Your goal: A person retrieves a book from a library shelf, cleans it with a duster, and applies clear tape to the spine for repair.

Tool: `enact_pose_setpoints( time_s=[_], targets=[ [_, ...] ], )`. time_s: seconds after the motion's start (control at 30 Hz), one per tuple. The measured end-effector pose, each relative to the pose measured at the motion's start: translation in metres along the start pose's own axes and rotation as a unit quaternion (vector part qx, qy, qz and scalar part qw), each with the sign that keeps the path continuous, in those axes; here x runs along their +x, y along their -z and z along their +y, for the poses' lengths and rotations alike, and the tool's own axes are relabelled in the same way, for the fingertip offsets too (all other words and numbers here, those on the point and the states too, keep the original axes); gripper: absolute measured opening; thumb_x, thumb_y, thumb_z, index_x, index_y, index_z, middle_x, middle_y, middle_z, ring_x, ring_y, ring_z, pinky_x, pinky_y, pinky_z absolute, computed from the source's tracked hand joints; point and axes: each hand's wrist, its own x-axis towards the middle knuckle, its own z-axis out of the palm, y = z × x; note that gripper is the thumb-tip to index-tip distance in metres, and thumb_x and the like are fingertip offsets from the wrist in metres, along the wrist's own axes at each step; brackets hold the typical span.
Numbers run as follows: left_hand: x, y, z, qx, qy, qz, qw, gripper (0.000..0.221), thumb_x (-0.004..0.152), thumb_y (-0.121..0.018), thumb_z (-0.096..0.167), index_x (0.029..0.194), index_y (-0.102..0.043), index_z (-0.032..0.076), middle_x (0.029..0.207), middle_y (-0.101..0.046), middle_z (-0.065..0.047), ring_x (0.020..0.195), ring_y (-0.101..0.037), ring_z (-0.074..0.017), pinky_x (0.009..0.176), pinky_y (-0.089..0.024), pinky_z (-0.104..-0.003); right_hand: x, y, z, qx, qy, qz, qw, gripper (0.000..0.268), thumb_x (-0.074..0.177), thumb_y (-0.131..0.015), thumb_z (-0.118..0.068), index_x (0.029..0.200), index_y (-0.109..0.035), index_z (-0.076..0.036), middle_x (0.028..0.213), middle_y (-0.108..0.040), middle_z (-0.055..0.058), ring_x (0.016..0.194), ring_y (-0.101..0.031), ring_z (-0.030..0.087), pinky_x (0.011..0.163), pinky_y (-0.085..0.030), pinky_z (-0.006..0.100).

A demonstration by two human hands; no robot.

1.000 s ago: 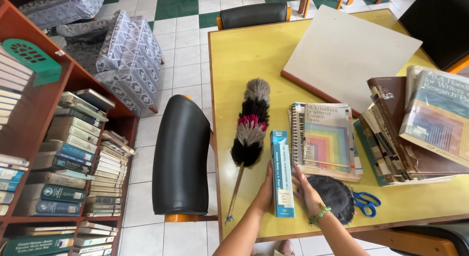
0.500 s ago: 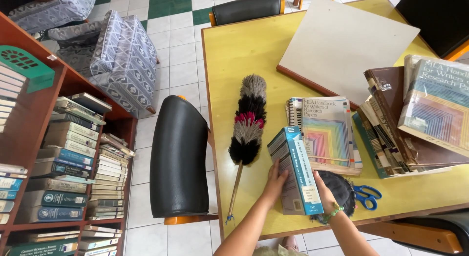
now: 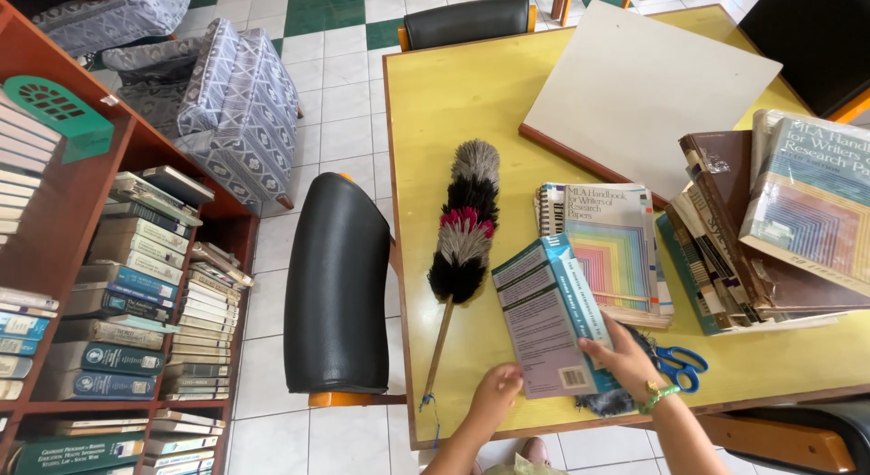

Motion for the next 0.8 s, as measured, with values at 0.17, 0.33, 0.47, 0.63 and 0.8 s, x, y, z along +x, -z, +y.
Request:
enact_pose_setpoints(
  time_s=[0.17,0.33,0.47,0.63,0.8],
  targets=[
    [-0.027,0.018,-0.054,0.012,-0.024,0.004,1.000,0.036,0.099,-0.058,0.047,0.117,-0.071,0.018,0.125,-0.072,0.004,0.104,-0.068,-0.0096,0.076,-0.055,-0.024,0.026,0.015,0.014,-0.229,0.036,0.043,0.972,0.091,0.082,-0.078,-0.035,0.158,-0.029,-0.023,0.136,-0.065,0.010,0.122,-0.067,0.030,0.099,-0.062,0.050],
    [-0.053,0.042,-0.089,0.047,-0.050,0.124,0.990,0.015,0.094,-0.066,0.026,0.104,-0.075,0.019,0.110,-0.075,0.005,0.103,-0.071,-0.0109,0.094,-0.055,-0.025,0.041,0.011,0.017,-0.279,0.016,0.031,0.960,0.082,0.086,-0.074,-0.035,0.157,-0.032,-0.029,0.137,-0.070,0.005,0.118,-0.072,0.030,0.101,-0.060,0.049],
    [-0.079,0.062,-0.090,0.055,-0.023,0.164,0.985,0.018,0.097,-0.061,0.021,0.108,-0.074,0.016,0.112,-0.073,0.002,0.105,-0.071,-0.0124,0.094,-0.055,-0.024,0.048,0.000,0.017,-0.320,0.020,0.029,0.947,0.077,0.091,-0.070,-0.034,0.157,-0.033,-0.029,0.142,-0.065,0.005,0.121,-0.069,0.029,0.097,-0.061,0.049],
    [-0.099,0.078,-0.121,0.103,-0.106,0.318,0.936,0.017,0.093,-0.061,0.020,0.100,-0.076,0.017,0.100,-0.076,0.003,0.086,-0.073,-0.0131,0.074,-0.056,-0.026,0.047,-0.010,0.022,-0.324,0.027,0.074,0.943,0.073,0.090,-0.072,-0.037,0.155,-0.041,-0.026,0.146,-0.056,0.011,0.126,-0.063,0.031,0.100,-0.061,0.050],
    [-0.105,0.077,-0.161,0.076,0.025,0.365,0.927,0.027,0.096,-0.054,0.035,0.101,-0.078,0.023,0.103,-0.079,0.008,0.088,-0.072,-0.0105,0.079,-0.054,-0.026,0.061,-0.009,0.057,-0.369,0.068,0.137,0.917,0.077,0.087,-0.066,-0.051,0.156,-0.039,-0.029,0.149,-0.048,0.013,0.133,-0.050,0.038,0.106,-0.050,0.056]
  ],
)
